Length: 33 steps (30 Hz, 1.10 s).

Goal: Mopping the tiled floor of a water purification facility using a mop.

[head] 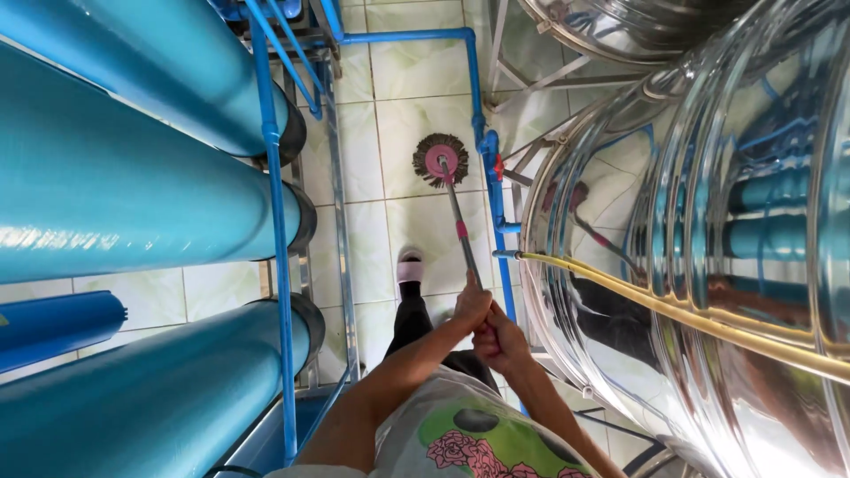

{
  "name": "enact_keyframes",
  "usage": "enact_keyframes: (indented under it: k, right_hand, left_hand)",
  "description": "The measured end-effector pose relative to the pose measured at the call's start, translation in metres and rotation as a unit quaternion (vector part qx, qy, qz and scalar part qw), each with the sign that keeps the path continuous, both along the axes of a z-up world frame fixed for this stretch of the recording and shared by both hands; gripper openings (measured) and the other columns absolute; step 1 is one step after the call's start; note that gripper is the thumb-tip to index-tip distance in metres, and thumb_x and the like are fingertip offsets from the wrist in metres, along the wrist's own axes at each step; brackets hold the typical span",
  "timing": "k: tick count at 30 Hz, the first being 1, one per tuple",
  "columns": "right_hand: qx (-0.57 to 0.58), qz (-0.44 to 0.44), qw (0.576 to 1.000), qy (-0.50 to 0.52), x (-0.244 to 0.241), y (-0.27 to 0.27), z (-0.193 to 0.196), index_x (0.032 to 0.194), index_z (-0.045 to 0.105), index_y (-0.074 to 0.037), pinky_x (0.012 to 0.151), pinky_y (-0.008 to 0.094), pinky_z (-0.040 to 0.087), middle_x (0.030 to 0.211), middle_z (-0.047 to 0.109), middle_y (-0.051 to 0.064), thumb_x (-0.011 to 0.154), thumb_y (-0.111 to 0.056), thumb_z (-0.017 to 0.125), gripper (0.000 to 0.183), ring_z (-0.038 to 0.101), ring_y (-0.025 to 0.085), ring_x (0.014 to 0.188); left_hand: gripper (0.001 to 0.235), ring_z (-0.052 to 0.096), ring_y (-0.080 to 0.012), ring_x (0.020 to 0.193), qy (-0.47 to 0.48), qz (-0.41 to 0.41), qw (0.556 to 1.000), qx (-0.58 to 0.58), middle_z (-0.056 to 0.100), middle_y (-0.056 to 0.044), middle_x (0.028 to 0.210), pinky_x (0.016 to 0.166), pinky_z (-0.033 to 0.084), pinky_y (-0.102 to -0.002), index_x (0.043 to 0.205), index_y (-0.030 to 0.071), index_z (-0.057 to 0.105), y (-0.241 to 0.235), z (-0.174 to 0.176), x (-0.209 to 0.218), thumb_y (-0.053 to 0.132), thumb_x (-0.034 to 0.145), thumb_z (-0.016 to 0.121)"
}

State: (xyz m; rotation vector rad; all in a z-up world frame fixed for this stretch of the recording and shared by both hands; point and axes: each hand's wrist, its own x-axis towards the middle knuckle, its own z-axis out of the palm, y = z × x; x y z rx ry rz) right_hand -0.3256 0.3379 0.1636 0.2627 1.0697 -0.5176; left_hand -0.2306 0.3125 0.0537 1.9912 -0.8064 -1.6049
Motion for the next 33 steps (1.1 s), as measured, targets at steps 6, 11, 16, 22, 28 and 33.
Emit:
enact_keyframes:
  k: [6, 11, 16, 22, 28, 33]
  right_hand:
    - [-0.058, 0.011, 0.997, -0.054, 0.043, -0.118, -0.072, 0.107, 0.055, -0.030, 0.038, 0.017, 0.025, 0.069, 0.047, -0.003, 0.108, -0.023, 0.045, 0.012, 0.035, 0.005, 0.050]
    - [-0.076, 0.061, 0.995, 0.002, 0.114, -0.209, -0.069, 0.107, 0.057, -0.035, 0.037, 0.018, 0.023, 0.066, 0.044, -0.005, 0.106, -0.027, 0.047, 0.013, 0.033, 0.006, 0.047]
    - [-0.083, 0.068, 0.994, 0.003, 0.138, -0.212, -0.082, 0.104, 0.055, -0.033, 0.039, 0.017, 0.023, 0.066, 0.044, -0.007, 0.109, -0.028, 0.045, 0.012, 0.034, 0.004, 0.048]
    - [-0.051, 0.105, 0.993, -0.018, 0.109, -0.137, -0.087, 0.078, 0.040, -0.017, 0.032, 0.021, 0.019, 0.056, 0.040, -0.003, 0.108, -0.056, 0.043, 0.049, 0.028, 0.007, 0.037]
    - [-0.102, 0.167, 0.980, -0.020, 0.058, -0.020, -0.033, 0.116, 0.057, -0.034, 0.033, 0.019, 0.021, 0.061, 0.042, -0.002, 0.107, -0.028, 0.043, 0.017, 0.028, 0.005, 0.040]
    - [-0.052, 0.167, 0.980, -0.096, 0.001, 0.045, -0.016, 0.133, 0.054, -0.039, 0.037, 0.018, 0.025, 0.067, 0.043, -0.003, 0.107, -0.028, 0.045, 0.029, 0.032, 0.005, 0.045]
  left_hand:
    - [0.066, 0.069, -0.0372, 0.061, 0.058, 0.076, 0.995, -0.006, 0.071, -0.023, 0.084, 0.049, 0.055, -0.047, 0.145, 0.018, 0.041, -0.125, -0.003, 0.061, 0.016, 0.081, 0.057]
    - [0.035, 0.069, -0.0286, 0.055, 0.022, 0.097, 0.995, -0.005, 0.072, -0.016, 0.080, 0.046, 0.056, -0.040, 0.117, 0.009, 0.061, -0.209, -0.029, 0.122, 0.019, 0.084, 0.062]
    - [0.044, 0.069, -0.0271, 0.057, 0.024, 0.129, 0.991, 0.002, 0.073, -0.017, 0.081, 0.048, 0.056, -0.040, 0.125, 0.007, 0.058, -0.208, -0.022, 0.147, 0.020, 0.084, 0.066]
    - [0.058, 0.068, -0.0269, 0.058, 0.009, 0.153, 0.987, -0.043, 0.072, -0.016, 0.080, 0.050, 0.055, -0.039, 0.139, 0.016, 0.058, -0.124, -0.039, 0.119, 0.024, 0.082, 0.067]
    - [0.057, 0.071, -0.0295, 0.068, -0.048, 0.149, 0.988, -0.005, 0.072, -0.017, 0.085, 0.058, 0.057, -0.041, 0.140, 0.017, 0.054, 0.009, -0.015, 0.067, 0.028, 0.086, 0.066]
    - [0.064, 0.066, -0.0265, 0.071, 0.049, 0.253, 0.966, -0.019, 0.068, -0.015, 0.088, 0.057, 0.054, -0.043, 0.148, 0.022, 0.040, 0.095, -0.007, 0.013, 0.027, 0.089, 0.064]
